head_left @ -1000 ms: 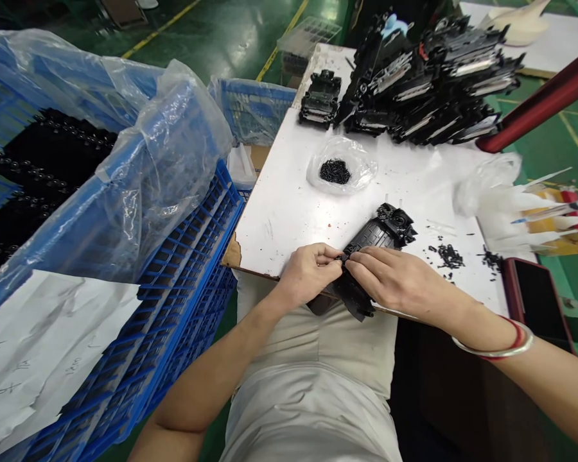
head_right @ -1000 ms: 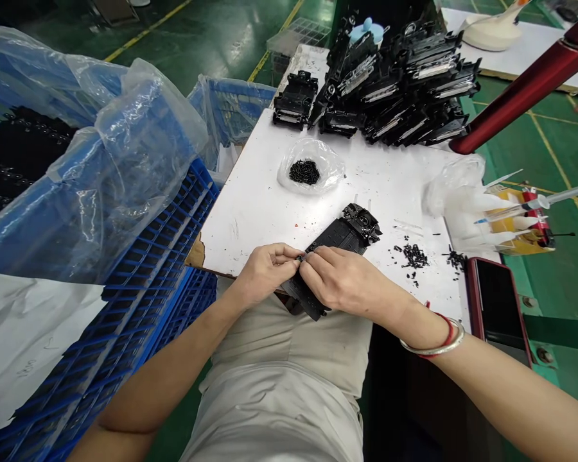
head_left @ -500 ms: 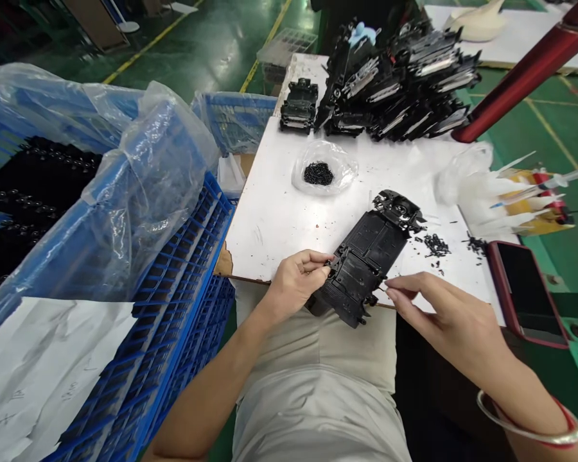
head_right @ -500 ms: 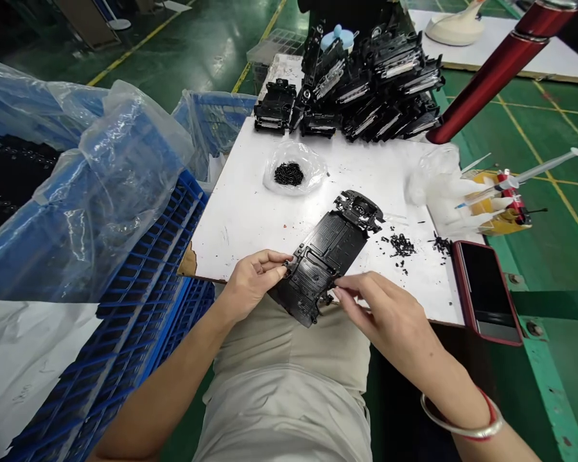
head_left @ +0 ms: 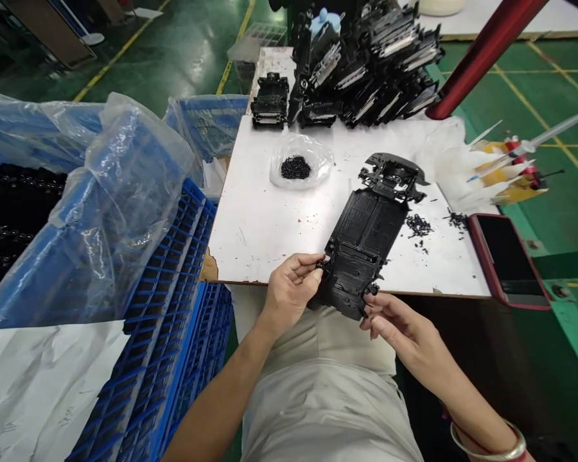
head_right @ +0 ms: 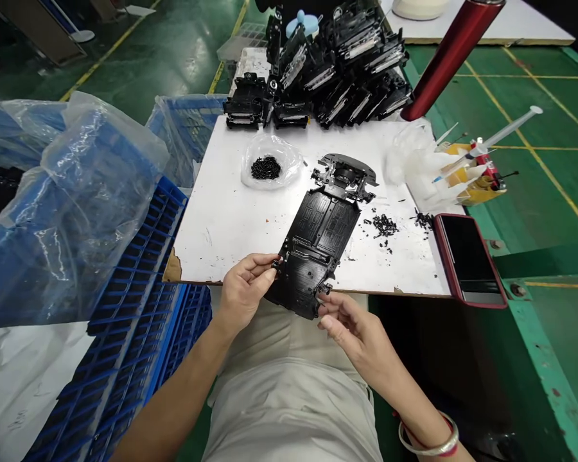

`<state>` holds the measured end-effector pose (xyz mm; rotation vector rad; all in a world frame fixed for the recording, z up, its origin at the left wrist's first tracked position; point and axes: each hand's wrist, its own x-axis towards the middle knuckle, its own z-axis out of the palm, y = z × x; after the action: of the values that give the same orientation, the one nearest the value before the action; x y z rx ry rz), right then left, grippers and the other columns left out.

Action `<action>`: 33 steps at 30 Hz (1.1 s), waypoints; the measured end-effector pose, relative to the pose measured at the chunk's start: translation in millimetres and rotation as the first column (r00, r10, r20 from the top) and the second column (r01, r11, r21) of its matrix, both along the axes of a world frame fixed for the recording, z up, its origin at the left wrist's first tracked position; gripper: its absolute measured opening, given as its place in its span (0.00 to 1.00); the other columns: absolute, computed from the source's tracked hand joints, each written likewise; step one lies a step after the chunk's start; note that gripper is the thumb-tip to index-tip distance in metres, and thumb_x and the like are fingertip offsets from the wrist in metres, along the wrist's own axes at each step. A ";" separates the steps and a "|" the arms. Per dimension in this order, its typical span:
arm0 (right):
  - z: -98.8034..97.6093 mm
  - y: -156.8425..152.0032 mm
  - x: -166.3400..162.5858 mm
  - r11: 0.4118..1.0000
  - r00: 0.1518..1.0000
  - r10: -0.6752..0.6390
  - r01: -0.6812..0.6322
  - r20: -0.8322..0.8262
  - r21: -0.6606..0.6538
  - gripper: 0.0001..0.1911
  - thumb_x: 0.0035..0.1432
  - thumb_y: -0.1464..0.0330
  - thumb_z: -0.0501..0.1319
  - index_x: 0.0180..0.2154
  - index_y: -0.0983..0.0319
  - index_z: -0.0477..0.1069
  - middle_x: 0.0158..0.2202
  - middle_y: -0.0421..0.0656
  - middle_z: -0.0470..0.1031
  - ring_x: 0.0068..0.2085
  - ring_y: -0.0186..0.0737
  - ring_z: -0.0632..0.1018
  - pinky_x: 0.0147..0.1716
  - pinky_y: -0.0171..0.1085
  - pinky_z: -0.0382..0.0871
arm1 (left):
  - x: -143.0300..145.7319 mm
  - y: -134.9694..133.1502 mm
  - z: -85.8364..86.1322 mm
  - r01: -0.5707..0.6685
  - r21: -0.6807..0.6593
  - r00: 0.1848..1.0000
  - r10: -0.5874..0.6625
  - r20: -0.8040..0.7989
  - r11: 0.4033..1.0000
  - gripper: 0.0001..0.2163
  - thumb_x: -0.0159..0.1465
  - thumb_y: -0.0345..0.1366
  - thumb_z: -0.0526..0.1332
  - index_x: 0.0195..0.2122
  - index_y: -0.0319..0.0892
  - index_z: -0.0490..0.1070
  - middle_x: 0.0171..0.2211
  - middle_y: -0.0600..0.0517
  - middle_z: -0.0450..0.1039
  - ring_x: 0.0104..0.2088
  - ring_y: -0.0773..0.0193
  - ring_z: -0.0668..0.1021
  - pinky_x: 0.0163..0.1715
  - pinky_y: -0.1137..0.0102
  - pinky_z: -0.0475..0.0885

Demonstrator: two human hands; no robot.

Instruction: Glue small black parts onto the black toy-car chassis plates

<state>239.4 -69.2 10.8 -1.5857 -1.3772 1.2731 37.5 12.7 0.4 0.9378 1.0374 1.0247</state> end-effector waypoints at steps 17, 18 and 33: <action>1.4 -4.4 -22.7 0.980 0.940 -0.196 0.198 -0.279 -0.022 0.16 0.58 0.56 0.63 0.42 0.61 0.70 0.25 0.42 0.78 0.24 0.38 0.77 0.27 0.38 0.74 | 8.2 -14.8 -3.7 -0.073 0.101 0.997 0.069 0.038 0.992 0.10 0.60 0.34 0.63 0.43 0.40 0.74 0.42 0.48 0.80 0.43 0.65 0.80 0.43 0.73 0.74; 2.6 -3.1 -24.2 0.978 0.935 -0.206 0.202 -0.290 -0.044 0.16 0.58 0.56 0.64 0.41 0.61 0.70 0.25 0.42 0.78 0.24 0.38 0.77 0.27 0.38 0.74 | 7.2 -15.2 -4.0 -0.082 0.096 0.996 0.078 0.044 0.992 0.10 0.60 0.35 0.63 0.43 0.40 0.74 0.43 0.48 0.80 0.43 0.64 0.80 0.44 0.73 0.74; 32.7 54.7 -63.4 0.976 0.900 0.067 -0.149 -0.430 -0.160 0.18 0.54 0.57 0.66 0.40 0.63 0.70 0.26 0.40 0.77 0.27 0.36 0.78 0.31 0.37 0.74 | -72.6 -42.8 -9.5 -0.096 0.568 0.872 0.344 -0.348 0.818 0.22 0.57 0.41 0.68 0.51 0.46 0.66 0.53 0.46 0.67 0.53 0.57 0.73 0.50 0.63 0.73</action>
<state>176.1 -14.4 43.5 -1.2579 -1.1031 1.7416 -35.1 -30.1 -9.1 1.5913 1.2848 1.3831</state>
